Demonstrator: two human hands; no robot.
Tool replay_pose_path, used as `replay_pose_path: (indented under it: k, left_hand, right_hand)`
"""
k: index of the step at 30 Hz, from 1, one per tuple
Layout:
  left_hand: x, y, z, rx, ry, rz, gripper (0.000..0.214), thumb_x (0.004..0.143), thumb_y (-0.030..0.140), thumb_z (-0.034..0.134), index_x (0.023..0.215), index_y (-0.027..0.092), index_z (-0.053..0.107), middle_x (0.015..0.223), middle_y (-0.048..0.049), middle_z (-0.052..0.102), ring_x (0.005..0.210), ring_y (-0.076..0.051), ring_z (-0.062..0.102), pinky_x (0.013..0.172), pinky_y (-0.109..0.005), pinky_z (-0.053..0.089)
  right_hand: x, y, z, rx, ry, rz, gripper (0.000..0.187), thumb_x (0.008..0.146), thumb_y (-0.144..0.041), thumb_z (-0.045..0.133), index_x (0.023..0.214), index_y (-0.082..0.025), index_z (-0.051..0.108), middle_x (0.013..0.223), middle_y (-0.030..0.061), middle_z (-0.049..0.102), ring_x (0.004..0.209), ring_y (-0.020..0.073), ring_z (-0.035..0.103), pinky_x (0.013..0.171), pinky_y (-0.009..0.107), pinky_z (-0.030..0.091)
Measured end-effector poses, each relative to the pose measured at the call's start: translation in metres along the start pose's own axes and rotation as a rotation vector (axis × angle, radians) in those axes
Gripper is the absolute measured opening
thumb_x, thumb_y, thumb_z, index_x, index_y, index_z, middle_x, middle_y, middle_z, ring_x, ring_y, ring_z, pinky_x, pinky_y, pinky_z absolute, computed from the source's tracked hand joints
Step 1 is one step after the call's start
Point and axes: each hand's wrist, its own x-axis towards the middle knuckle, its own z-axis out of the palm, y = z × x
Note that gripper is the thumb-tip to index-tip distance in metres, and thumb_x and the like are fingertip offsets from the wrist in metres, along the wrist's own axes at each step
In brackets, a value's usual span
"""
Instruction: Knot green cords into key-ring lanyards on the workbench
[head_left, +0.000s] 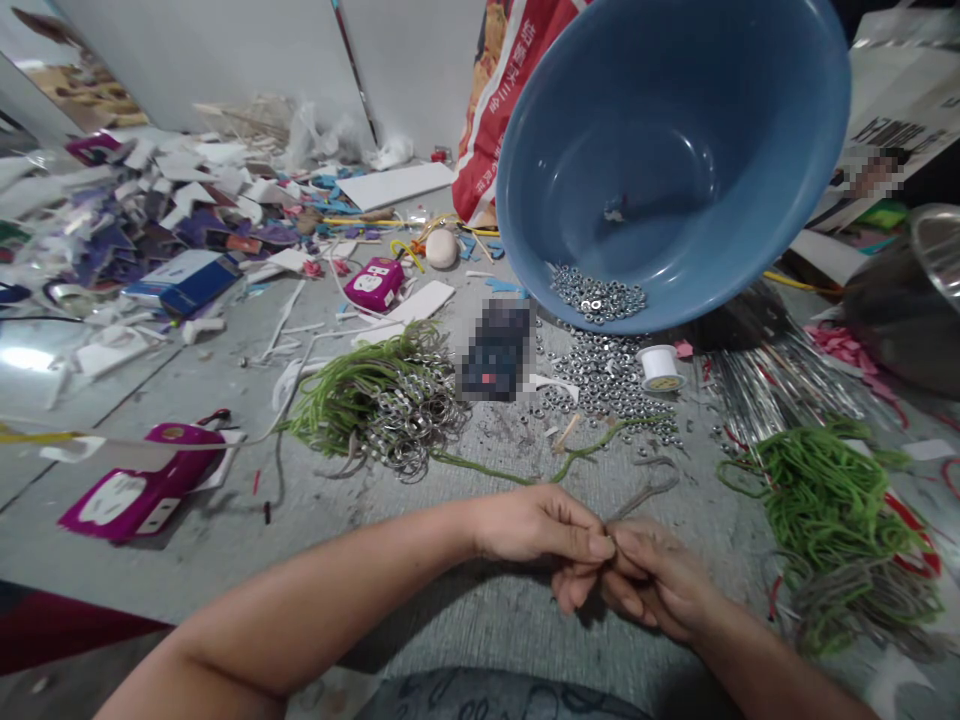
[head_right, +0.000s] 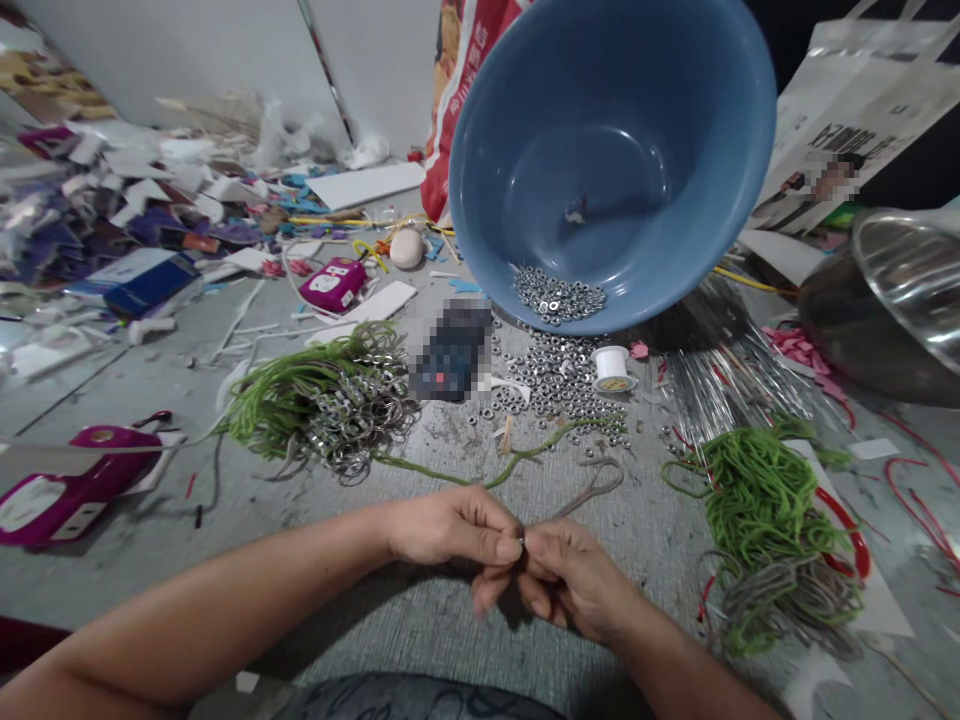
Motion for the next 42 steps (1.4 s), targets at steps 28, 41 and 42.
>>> replay_pose_path:
  k: [28,41,42]
  left_hand:
    - [0.000,0.013,0.007,0.881,0.643,0.280,0.016,0.082,0.028,0.049,0.073,0.016,0.052,0.059,0.0048,0.049,0.054,-0.007,0.048,0.053,-0.019,0.038]
    - [-0.017,0.038,0.020,0.708,0.868,0.324,0.017,0.078,0.027,0.054,0.067,0.015,0.049,0.056,0.0021,0.054,0.050,-0.006,0.051,0.052,-0.019,0.043]
    - [-0.018,0.038,0.020,0.698,0.887,0.326,0.018,0.078,0.029,0.054,0.066,0.015,0.050,0.055,0.0019,0.054,0.050,-0.006,0.051,0.052,-0.019,0.042]
  right_hand:
    - [0.009,-0.023,0.000,0.040,0.155,-0.332,0.037,0.077,-0.051,0.057,0.065,-0.015,0.056,0.050,-0.0033,0.054,0.038,0.0045,0.043,0.034,0.016,0.030]
    - [-0.004,-0.051,-0.031,-0.658,0.499,-0.516,0.014,0.079,-0.031,0.056,0.083,-0.018,0.060,0.067,-0.0022,0.055,0.053,0.0075,0.047,0.053,0.024,0.039]
    - [-0.007,-0.054,-0.033,-0.832,0.467,-0.490,0.012,0.080,-0.029,0.056,0.083,-0.018,0.060,0.072,-0.0004,0.057,0.058,0.0090,0.048,0.057,0.025,0.040]
